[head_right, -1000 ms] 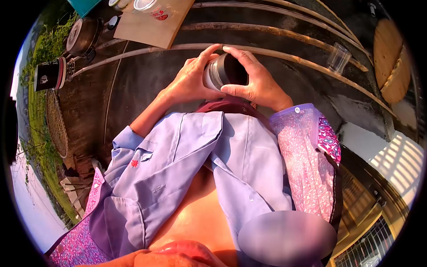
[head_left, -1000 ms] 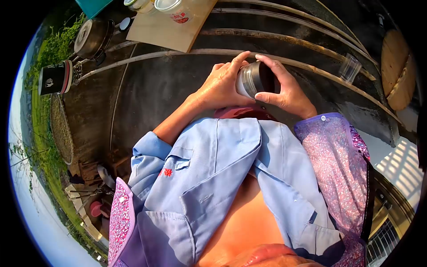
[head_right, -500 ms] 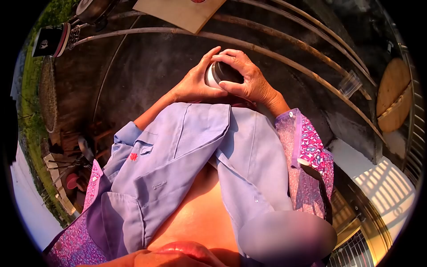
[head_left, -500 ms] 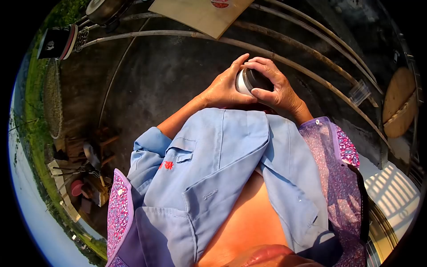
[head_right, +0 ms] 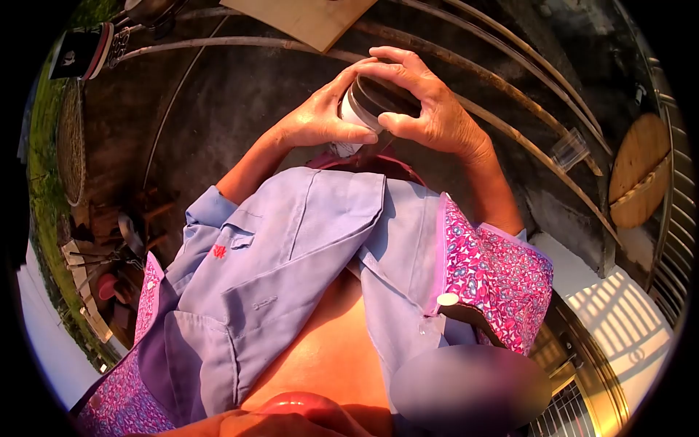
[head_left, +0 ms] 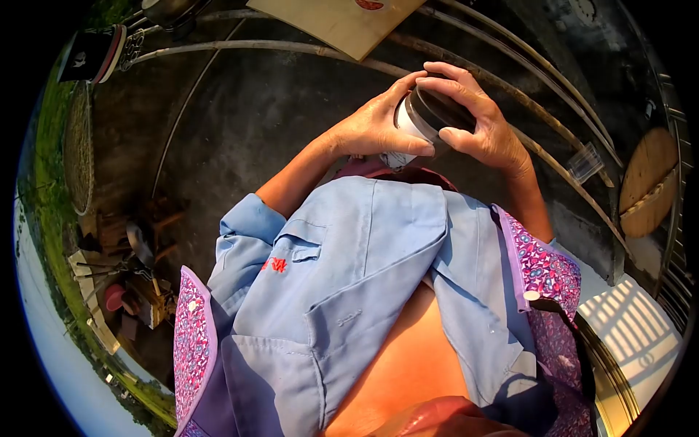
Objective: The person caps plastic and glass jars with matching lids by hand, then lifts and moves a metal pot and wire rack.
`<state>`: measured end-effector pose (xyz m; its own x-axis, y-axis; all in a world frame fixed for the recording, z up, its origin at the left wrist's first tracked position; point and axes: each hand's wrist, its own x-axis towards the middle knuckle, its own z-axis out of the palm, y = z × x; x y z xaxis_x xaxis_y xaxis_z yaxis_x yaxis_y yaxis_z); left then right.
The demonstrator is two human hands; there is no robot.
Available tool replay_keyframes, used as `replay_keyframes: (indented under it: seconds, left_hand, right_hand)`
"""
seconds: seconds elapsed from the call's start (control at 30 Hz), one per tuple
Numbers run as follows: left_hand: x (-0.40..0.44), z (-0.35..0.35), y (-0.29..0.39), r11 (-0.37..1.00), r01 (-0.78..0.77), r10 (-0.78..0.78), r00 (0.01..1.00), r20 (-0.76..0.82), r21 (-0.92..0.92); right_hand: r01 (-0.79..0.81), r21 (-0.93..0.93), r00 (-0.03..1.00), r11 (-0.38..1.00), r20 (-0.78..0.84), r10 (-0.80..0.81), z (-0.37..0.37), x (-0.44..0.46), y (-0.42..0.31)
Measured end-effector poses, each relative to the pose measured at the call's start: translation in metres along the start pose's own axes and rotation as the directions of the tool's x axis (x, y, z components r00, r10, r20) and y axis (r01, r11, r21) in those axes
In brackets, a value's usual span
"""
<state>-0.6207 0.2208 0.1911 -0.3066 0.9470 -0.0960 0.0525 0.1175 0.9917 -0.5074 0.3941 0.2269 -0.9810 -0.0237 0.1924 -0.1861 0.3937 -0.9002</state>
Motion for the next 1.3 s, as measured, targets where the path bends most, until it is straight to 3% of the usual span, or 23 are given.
replay_keyframes:
  seconds: [0.03,0.07,0.13,0.17,0.23,0.37,0.43,0.47,0.53,0.57,0.67,0.77,0.8,0.87,1.0,1.1,1.3]
  left_hand:
    - [-0.002,0.007,0.004,1.0,0.028,-0.028,0.999,-0.028,-0.005]
    - [-0.004,0.016,-0.001,0.998,0.03,-0.023,0.995,-0.1,0.062]
    - [-0.009,0.019,0.006,0.985,0.164,-0.167,0.985,-0.049,-0.055]
    - [-0.01,0.019,0.003,0.985,0.162,-0.165,0.985,-0.047,-0.055]
    - [-0.012,0.02,-0.006,0.999,0.048,-0.048,0.999,-0.006,0.004]
    - [-0.005,0.016,-0.008,0.993,0.093,-0.091,0.996,0.027,-0.074]
    - [0.007,0.012,-0.026,0.985,-0.091,0.11,0.986,0.128,-0.148]
    - [0.012,0.009,-0.032,0.985,-0.093,0.112,0.986,0.123,-0.147]
    - [0.017,0.006,-0.034,0.852,0.083,0.071,0.96,0.272,-0.517]
    - [0.015,0.01,-0.032,0.785,0.091,0.093,0.961,0.262,-0.613]
    - [0.014,0.013,-0.037,0.853,0.029,0.085,0.977,0.194,-0.521]
    - [0.013,0.01,-0.023,0.901,0.077,0.032,0.97,0.243,-0.426]
    - [0.013,0.01,-0.019,0.9,0.076,0.032,0.97,0.241,-0.428]
    - [0.011,0.009,-0.011,0.933,0.037,0.046,0.975,0.219,-0.359]
    - [0.005,0.014,-0.002,0.915,0.053,0.037,0.976,0.214,-0.399]
    - [0.006,0.016,0.002,0.954,-0.003,0.061,0.981,0.183,-0.298]
    - [0.007,0.016,0.005,0.97,0.021,0.029,0.979,0.2,-0.243]
  right_hand:
    - [-0.027,-0.136,0.999,0.99,-0.021,0.024,0.001,-0.003,0.001]
    - [-0.029,-0.135,0.999,0.99,-0.025,0.026,0.003,-0.005,0.002]
    - [-0.15,-0.085,0.988,0.985,-0.033,0.148,0.011,-0.008,0.001]
    - [-0.138,-0.135,0.99,0.981,-0.05,0.132,0.015,-0.01,0.001]
    - [-0.123,-0.098,0.989,0.987,-0.098,0.114,0.02,-0.014,0.008]
    - [-0.036,0.052,0.996,0.998,-0.08,0.04,0.015,-0.015,0.013]
    - [0.014,0.114,0.999,0.993,-0.049,-0.009,0.006,-0.013,0.014]
    - [0.061,0.181,0.998,0.982,-0.019,-0.059,0.001,-0.011,0.016]
    - [0.181,0.485,0.976,0.856,-0.193,-0.097,-0.004,-0.005,0.014]
    - [0.206,0.485,0.969,0.85,-0.224,-0.107,-0.009,-0.002,0.011]
    - [0.17,0.416,0.968,0.894,-0.239,-0.073,-0.018,0.0,0.008]
    - [0.04,0.147,0.998,0.988,-0.057,-0.031,-0.011,-0.002,0.005]
    - [-0.029,0.22,0.999,0.975,-0.037,0.038,-0.007,-0.004,0.006]
    - [0.005,0.232,0.999,0.973,-0.033,0.003,-0.006,-0.003,0.005]
    - [0.07,0.151,0.997,0.986,-0.025,-0.066,-0.008,-0.004,0.0]
    - [0.13,0.101,0.991,0.986,0.03,-0.133,-0.016,-0.004,-0.005]
    - [0.115,0.066,0.99,0.991,0.072,-0.12,-0.021,-0.004,-0.01]
